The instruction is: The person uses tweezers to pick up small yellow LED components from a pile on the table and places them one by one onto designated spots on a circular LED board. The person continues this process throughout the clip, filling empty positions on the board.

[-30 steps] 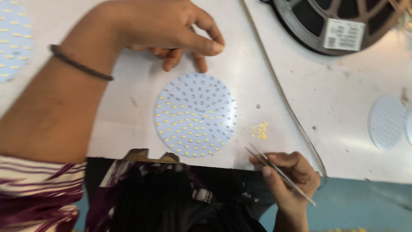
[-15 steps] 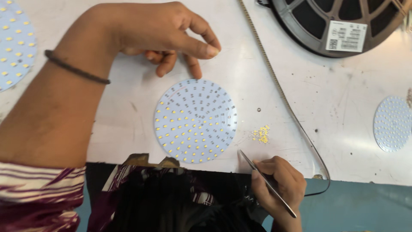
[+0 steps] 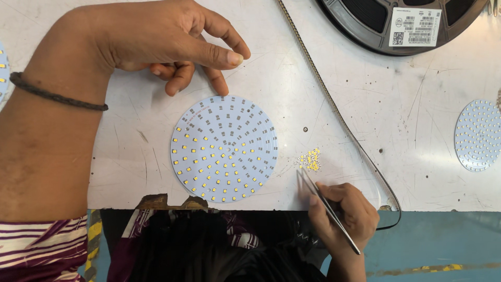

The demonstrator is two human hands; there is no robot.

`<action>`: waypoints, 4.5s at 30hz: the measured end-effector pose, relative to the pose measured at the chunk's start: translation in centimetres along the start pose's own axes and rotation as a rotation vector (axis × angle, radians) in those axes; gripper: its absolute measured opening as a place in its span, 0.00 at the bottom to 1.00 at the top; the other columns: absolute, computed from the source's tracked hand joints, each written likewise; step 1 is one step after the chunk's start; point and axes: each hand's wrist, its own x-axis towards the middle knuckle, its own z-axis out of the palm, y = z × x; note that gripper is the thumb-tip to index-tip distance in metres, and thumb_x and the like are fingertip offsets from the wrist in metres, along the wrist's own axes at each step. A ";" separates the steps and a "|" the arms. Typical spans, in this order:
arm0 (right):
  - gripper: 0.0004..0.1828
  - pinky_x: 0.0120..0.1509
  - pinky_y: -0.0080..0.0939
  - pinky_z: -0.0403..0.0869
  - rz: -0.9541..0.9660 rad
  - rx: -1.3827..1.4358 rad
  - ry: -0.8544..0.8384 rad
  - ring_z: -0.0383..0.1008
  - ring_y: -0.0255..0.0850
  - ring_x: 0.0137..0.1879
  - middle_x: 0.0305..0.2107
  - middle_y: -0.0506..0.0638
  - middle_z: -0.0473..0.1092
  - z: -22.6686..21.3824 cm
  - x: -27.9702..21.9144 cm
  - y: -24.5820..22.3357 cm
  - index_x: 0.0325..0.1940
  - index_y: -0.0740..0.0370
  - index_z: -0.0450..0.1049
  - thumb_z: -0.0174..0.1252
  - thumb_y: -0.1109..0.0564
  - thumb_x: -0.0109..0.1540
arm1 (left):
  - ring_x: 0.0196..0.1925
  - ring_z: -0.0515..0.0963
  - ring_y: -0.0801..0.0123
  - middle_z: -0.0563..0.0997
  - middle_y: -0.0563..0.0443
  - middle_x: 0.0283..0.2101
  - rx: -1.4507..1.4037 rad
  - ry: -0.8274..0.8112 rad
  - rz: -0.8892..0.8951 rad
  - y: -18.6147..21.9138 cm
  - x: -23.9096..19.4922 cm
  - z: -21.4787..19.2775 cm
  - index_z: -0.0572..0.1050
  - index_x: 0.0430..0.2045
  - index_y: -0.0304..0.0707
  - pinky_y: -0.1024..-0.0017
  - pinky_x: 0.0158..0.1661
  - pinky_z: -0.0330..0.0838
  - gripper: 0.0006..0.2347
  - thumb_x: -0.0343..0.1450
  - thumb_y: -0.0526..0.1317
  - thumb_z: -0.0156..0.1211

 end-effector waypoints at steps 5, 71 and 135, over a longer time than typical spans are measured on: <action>0.12 0.31 0.29 0.67 -0.026 0.099 -0.024 0.73 0.32 0.27 0.26 0.53 0.75 -0.3 0.0 0.0 0.29 0.68 0.71 0.66 0.59 0.58 | 0.06 0.72 0.77 0.86 0.34 0.32 0.037 0.031 -0.003 0.2 -0.1 0.2 0.75 0.53 0.30 0.84 0.06 0.57 0.26 0.66 0.50 0.64; 0.08 0.28 0.29 0.62 0.039 0.130 0.059 0.68 0.31 0.23 0.22 0.51 0.73 -0.7 -1.0 0.8 0.30 0.70 0.74 0.65 0.62 0.58 | 0.07 0.68 0.77 0.87 0.38 0.33 0.110 0.031 -0.093 0.9 0.3 1.2 0.77 0.52 0.39 0.80 0.09 0.56 0.24 0.64 0.51 0.64; 0.11 0.29 0.31 0.64 -0.093 0.127 0.012 0.70 0.34 0.25 0.25 0.54 0.74 -1.4 -0.6 1.1 0.31 0.68 0.73 0.68 0.59 0.57 | 0.05 0.68 0.72 0.86 0.35 0.30 0.138 0.048 -0.123 0.9 0.7 1.5 0.76 0.55 0.38 0.75 0.08 0.60 0.25 0.65 0.50 0.62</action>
